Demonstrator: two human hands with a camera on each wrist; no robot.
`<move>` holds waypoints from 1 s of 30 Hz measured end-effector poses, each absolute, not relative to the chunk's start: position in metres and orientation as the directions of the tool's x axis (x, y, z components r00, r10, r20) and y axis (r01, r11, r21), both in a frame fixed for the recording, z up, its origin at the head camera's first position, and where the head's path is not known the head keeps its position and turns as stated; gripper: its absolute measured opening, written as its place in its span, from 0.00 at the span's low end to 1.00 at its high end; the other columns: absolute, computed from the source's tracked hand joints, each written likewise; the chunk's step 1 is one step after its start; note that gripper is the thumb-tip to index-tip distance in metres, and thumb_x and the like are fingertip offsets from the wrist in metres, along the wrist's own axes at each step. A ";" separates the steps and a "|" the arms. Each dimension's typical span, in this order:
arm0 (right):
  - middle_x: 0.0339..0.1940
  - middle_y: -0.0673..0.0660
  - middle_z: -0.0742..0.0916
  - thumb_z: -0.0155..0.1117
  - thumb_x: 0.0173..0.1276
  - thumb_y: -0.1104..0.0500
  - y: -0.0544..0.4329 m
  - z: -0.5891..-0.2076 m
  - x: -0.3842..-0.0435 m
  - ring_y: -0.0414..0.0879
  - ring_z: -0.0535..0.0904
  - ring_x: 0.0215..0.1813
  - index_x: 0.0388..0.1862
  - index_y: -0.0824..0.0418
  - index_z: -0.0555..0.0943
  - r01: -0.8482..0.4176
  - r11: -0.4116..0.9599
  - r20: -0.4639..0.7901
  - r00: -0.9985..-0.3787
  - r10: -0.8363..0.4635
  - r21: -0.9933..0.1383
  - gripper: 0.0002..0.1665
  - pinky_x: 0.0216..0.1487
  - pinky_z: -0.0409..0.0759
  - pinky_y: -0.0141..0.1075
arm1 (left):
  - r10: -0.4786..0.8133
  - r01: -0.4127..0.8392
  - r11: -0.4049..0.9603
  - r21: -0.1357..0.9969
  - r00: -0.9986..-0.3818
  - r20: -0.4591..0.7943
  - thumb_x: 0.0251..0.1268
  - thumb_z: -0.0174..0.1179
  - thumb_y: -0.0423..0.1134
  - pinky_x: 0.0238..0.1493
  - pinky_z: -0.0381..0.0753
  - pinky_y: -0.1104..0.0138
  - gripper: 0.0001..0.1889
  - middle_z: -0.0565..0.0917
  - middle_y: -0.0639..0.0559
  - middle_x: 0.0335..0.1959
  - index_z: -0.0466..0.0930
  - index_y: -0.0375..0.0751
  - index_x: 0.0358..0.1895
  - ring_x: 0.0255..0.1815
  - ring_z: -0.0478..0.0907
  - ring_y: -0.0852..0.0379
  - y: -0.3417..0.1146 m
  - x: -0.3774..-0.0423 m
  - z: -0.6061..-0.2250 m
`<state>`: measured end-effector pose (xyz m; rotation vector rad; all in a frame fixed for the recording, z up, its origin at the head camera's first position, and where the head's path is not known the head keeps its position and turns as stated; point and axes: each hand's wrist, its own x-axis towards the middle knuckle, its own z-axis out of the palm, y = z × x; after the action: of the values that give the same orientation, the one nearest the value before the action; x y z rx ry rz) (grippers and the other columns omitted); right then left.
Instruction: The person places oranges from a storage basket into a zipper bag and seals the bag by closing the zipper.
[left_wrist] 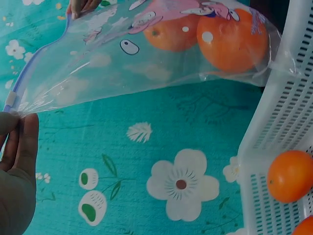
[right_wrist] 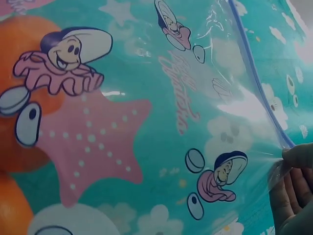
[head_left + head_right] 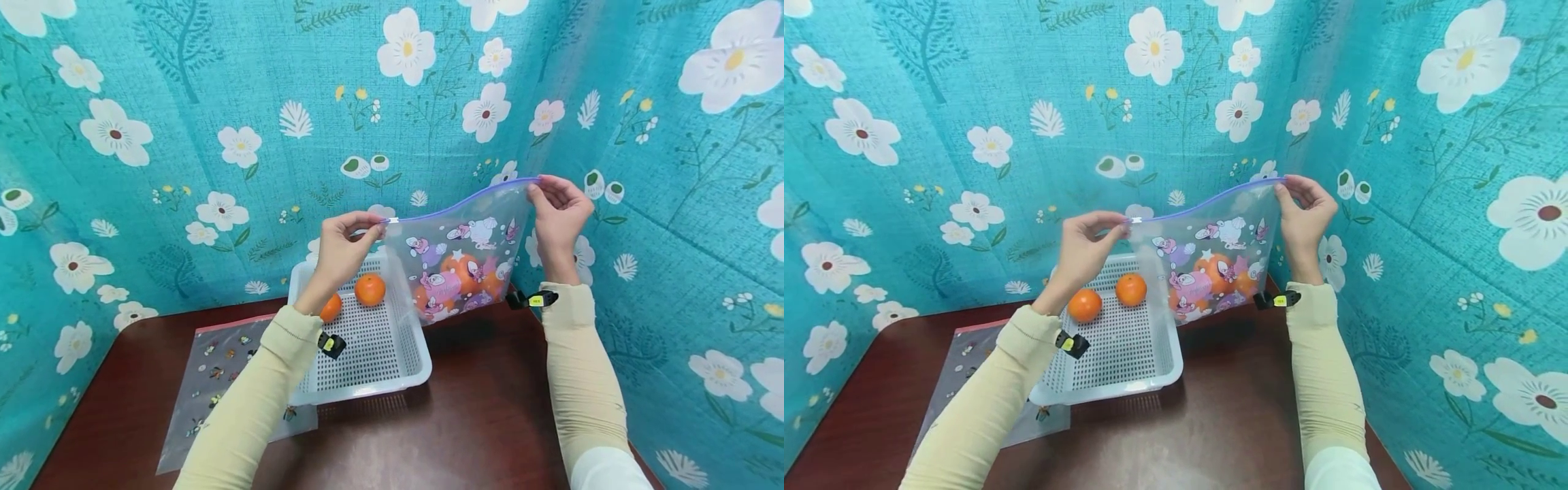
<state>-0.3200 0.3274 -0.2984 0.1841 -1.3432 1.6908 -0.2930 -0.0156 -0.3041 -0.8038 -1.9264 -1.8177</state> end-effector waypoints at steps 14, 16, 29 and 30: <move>0.35 0.59 0.89 0.75 0.60 0.68 0.344 -0.310 -0.321 0.46 0.87 0.35 0.42 0.75 0.86 -0.759 0.043 0.628 -0.504 0.593 -0.650 0.13 0.41 0.85 0.29 | 0.145 0.640 -0.064 0.766 -0.754 0.641 0.67 0.65 0.27 0.47 0.87 0.62 0.06 0.88 0.37 0.41 0.88 0.29 0.42 0.37 0.87 0.55 0.005 -0.290 -0.304; 0.33 0.60 0.89 0.75 0.59 0.69 0.347 -0.307 -0.321 0.46 0.87 0.34 0.41 0.76 0.86 -0.785 0.016 0.635 -0.489 0.598 -0.619 0.13 0.40 0.86 0.30 | 0.145 0.653 -0.079 0.753 -0.740 0.657 0.67 0.65 0.26 0.47 0.87 0.62 0.06 0.87 0.37 0.41 0.88 0.28 0.42 0.37 0.87 0.58 0.009 -0.289 -0.302; 0.34 0.62 0.90 0.76 0.58 0.69 0.369 -0.317 -0.316 0.47 0.87 0.34 0.41 0.78 0.86 -0.760 0.019 0.601 -0.498 0.626 -0.650 0.14 0.40 0.85 0.29 | 0.184 0.603 -0.052 0.796 -0.778 0.601 0.68 0.64 0.28 0.49 0.86 0.63 0.06 0.89 0.39 0.41 0.88 0.30 0.43 0.40 0.87 0.49 0.030 -0.288 -0.314; 0.34 0.62 0.90 0.77 0.58 0.69 0.370 -0.318 -0.316 0.47 0.87 0.34 0.41 0.77 0.86 -0.758 0.023 0.599 -0.497 0.628 -0.652 0.14 0.40 0.85 0.29 | 0.188 0.597 -0.051 0.801 -0.782 0.595 0.68 0.64 0.28 0.49 0.86 0.63 0.06 0.89 0.40 0.42 0.88 0.30 0.43 0.40 0.87 0.50 0.031 -0.288 -0.315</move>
<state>-0.3161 0.3700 -0.3179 0.1532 -1.2435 1.6850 -0.2877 0.0314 -0.3147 -0.8380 -1.9249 -1.9013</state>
